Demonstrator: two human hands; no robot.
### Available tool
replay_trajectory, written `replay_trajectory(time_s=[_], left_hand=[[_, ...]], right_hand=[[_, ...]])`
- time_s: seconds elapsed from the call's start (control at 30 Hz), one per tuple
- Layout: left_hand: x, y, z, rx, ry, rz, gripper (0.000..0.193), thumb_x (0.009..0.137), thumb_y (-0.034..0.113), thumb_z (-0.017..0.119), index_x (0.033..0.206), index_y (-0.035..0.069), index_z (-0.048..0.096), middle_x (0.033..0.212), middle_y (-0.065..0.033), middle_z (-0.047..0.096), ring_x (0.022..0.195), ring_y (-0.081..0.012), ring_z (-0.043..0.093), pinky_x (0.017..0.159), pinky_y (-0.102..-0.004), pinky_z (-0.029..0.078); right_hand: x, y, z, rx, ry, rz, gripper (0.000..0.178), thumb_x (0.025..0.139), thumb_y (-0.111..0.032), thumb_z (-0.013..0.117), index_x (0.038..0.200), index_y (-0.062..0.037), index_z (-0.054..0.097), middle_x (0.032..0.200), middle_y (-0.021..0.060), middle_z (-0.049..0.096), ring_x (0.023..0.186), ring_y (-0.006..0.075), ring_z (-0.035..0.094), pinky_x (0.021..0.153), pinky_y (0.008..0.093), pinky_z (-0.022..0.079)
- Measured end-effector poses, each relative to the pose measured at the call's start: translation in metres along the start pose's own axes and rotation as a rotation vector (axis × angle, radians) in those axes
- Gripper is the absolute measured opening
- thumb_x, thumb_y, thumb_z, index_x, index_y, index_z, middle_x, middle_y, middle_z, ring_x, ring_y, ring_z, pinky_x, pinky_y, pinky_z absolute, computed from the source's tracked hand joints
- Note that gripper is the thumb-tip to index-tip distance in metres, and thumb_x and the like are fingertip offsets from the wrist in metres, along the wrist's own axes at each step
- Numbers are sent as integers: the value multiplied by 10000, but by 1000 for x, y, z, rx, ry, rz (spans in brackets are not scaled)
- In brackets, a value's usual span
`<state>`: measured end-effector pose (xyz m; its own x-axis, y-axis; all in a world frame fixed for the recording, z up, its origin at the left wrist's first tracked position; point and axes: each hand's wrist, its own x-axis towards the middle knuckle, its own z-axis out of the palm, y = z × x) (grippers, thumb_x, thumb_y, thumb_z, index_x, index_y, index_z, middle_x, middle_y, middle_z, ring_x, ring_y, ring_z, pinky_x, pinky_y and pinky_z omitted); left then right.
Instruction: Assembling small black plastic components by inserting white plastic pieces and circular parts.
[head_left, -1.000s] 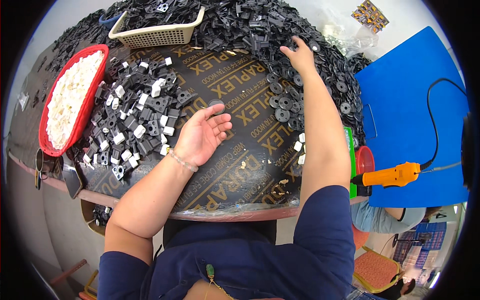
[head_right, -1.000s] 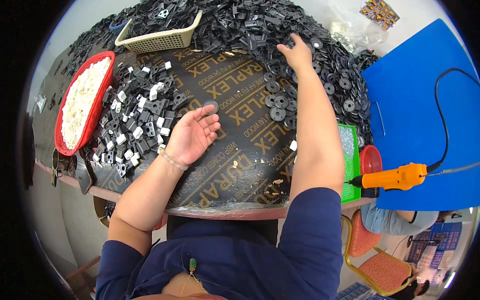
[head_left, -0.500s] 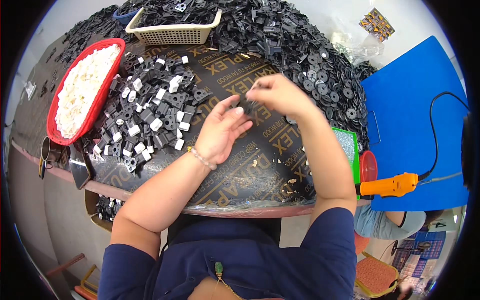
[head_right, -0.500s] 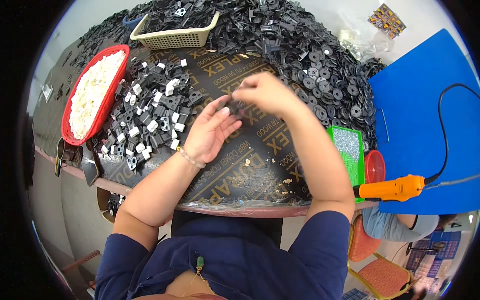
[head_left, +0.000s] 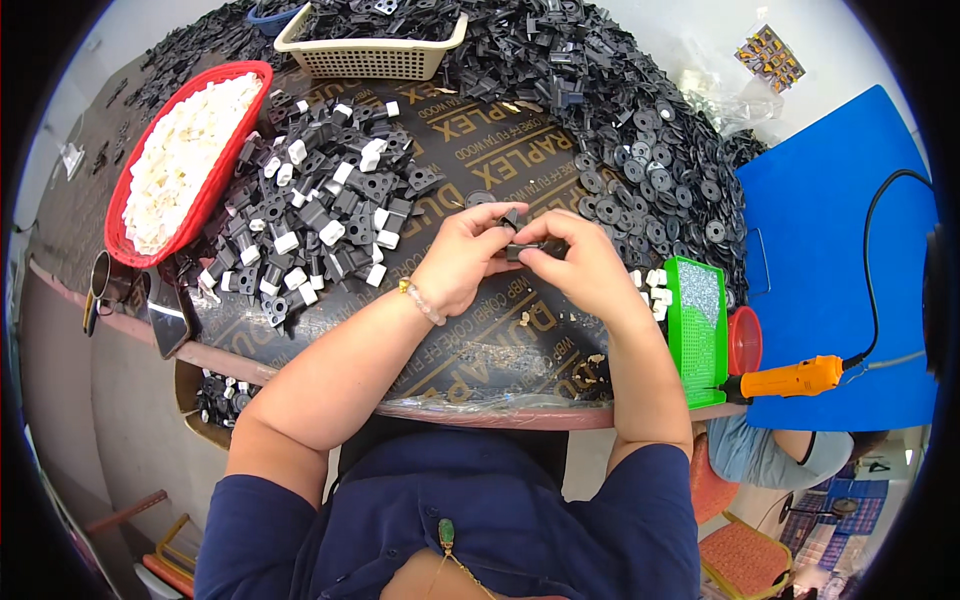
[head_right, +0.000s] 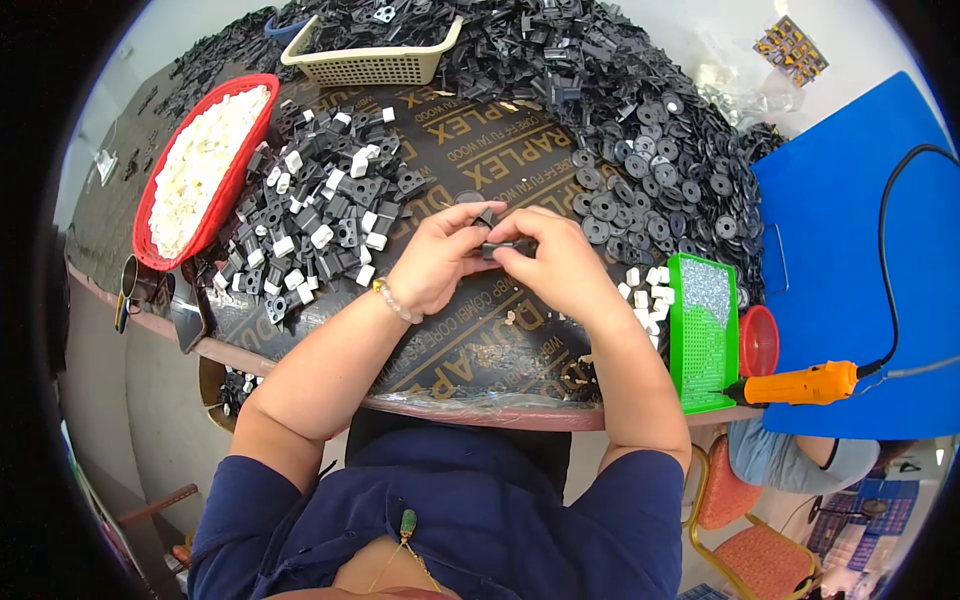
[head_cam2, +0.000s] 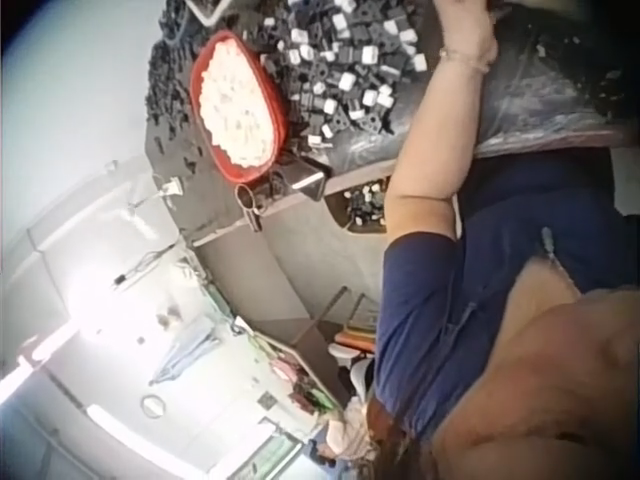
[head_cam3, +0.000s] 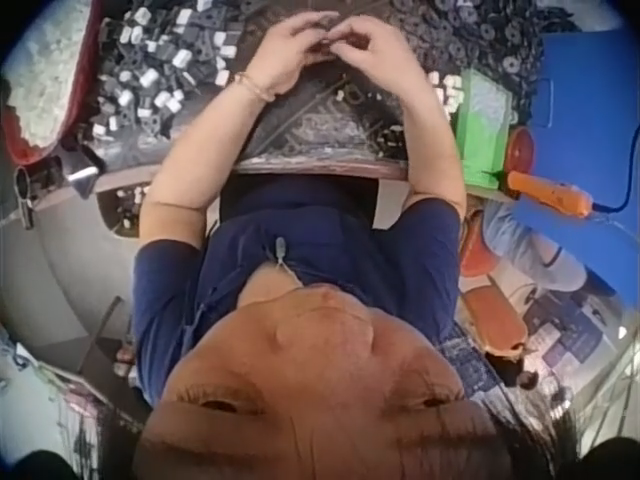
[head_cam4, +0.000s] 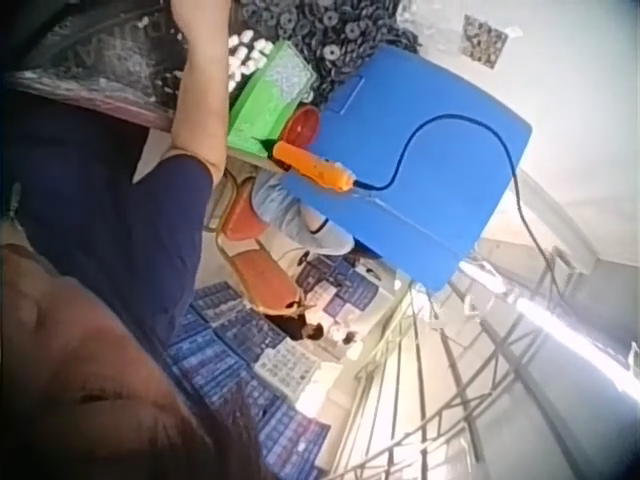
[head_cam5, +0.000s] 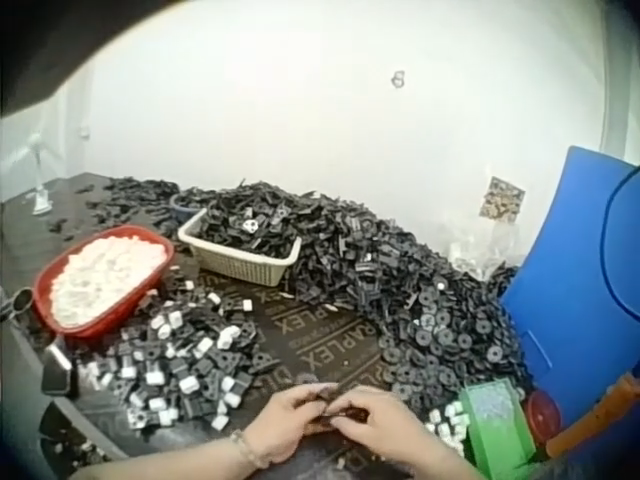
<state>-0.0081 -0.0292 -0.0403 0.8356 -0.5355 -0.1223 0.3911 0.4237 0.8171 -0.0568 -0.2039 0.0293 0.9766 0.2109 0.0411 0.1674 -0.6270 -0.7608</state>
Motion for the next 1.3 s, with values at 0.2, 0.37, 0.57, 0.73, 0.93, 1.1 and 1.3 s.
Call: replay_trajectory(time_s=[0.2,0.37,0.57,0.73,0.93,1.1,1.3], left_hand=[[-11,11,15,-200,-166,77,859,912,-98,533,1593,163,80,1357,-162,512,1079,-197,629,1011,-375,496],[-3,4,9,-143,-52,96,697,908,-50,633,1472,92,249,1213,-162,627,1005,-170,638,867,-302,534],[-1,11,-1,-202,-4,15,324,958,179,674,1240,75,551,1072,-78,685,927,-132,645,749,-276,526],[-4,5,2,-237,-40,-61,328,989,200,627,1294,80,614,1077,-13,685,943,-117,646,778,-278,542],[-7,9,3,-175,-94,-97,335,988,193,626,1303,80,614,1105,-27,687,932,-136,671,768,-282,557],[-7,4,5,-89,-111,-41,401,990,174,622,1356,26,555,1132,-61,673,955,-144,672,808,-286,558],[-9,6,11,77,-293,7,406,999,118,585,1376,16,474,1182,-79,648,1069,-164,646,912,-283,517]], right_hand=[[6,29,5,358,321,77,308,847,20,717,1143,17,630,1014,80,691,893,118,632,810,248,517],[6,40,6,505,323,15,412,837,53,727,1225,46,589,1120,107,659,976,129,632,870,250,523],[4,32,5,525,385,-81,460,823,65,724,1265,47,597,1190,107,621,1073,171,610,937,294,502],[-3,23,9,199,352,-266,451,807,55,732,1246,14,635,1232,117,629,1120,194,597,993,323,474],[-4,19,11,82,390,-296,449,776,26,763,1214,-12,667,1191,111,661,1096,199,619,950,318,493],[-6,15,9,-108,437,-397,492,736,11,788,1212,-35,674,1133,101,691,1039,210,648,915,320,506],[-4,17,2,534,235,0,283,870,-41,706,1139,25,649,1243,103,598,1134,187,583,966,313,478]])
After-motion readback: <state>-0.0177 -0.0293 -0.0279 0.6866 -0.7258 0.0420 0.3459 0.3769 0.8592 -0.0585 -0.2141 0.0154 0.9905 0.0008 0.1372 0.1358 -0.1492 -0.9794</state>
